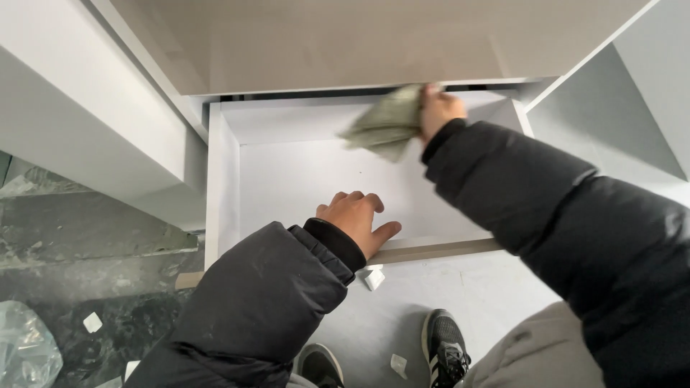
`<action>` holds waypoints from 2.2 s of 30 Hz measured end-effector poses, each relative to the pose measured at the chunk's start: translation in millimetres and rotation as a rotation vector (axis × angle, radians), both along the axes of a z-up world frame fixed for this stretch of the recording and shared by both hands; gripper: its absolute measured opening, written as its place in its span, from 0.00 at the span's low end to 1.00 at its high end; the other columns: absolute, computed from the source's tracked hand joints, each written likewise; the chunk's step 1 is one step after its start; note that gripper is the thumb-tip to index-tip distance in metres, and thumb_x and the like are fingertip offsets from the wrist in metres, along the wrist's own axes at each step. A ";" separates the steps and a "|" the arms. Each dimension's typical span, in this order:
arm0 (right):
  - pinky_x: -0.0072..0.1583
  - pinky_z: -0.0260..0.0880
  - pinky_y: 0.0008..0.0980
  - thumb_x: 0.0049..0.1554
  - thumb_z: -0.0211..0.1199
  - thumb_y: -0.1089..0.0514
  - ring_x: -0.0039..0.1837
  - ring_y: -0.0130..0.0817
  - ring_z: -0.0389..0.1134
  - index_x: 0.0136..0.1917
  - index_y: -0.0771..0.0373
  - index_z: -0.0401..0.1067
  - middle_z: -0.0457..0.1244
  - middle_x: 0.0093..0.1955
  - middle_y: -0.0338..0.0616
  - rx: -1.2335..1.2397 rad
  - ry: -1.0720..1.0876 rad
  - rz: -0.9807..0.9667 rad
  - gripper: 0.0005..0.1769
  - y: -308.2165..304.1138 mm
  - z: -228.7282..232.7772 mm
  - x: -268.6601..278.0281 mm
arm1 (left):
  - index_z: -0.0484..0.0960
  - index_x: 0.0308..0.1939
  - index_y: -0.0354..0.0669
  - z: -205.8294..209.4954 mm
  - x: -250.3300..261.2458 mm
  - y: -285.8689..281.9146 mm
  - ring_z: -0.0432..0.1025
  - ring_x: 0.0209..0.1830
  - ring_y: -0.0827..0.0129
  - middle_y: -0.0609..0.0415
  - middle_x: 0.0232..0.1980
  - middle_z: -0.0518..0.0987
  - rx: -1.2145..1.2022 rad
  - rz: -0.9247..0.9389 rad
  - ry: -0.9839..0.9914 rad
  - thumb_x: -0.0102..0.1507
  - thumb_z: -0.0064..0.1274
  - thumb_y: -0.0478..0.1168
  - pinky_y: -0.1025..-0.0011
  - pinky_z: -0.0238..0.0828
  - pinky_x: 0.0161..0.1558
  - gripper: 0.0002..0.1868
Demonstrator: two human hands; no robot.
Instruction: Cleaning the interior of a drawer by picking up small scraps and wiping the surfaces with a cloth and cleaning solution.
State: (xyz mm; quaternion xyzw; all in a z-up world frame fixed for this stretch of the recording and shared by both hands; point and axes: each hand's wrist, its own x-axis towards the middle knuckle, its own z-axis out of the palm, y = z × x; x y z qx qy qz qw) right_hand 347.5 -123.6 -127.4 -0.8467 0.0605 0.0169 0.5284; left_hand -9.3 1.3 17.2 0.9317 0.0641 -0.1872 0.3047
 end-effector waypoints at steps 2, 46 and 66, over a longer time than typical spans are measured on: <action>0.72 0.76 0.61 0.75 0.62 0.38 0.76 0.60 0.74 0.64 0.60 0.88 0.78 0.65 0.57 -0.076 -0.082 -0.012 0.26 -33.2 13.7 4.7 | 0.80 0.78 0.45 -0.4 1.2 -0.7 0.70 0.85 0.44 0.44 0.73 0.83 0.005 -0.001 0.002 0.79 0.50 0.64 0.37 0.67 0.78 0.34; 0.56 0.84 0.52 0.80 0.48 0.52 0.57 0.51 0.84 0.53 0.54 0.83 0.80 0.49 0.49 -1.090 -0.695 0.483 0.23 28.2 8.2 -42.0 | 0.84 0.73 0.45 -8.2 -2.0 -0.7 0.76 0.78 0.45 0.44 0.66 0.85 -0.017 -0.007 -0.046 0.78 0.50 0.63 0.37 0.71 0.72 0.32; 0.44 0.77 0.40 0.74 0.76 0.52 0.46 0.39 0.76 0.73 0.55 0.77 0.74 0.49 0.38 -1.188 -1.374 0.860 0.18 -95.3 121.8 -75.1 | 0.85 0.40 0.45 -17.5 7.6 -7.9 0.77 0.61 0.50 0.52 0.43 0.89 0.054 -0.010 0.068 0.80 0.42 0.72 0.43 0.68 0.66 0.37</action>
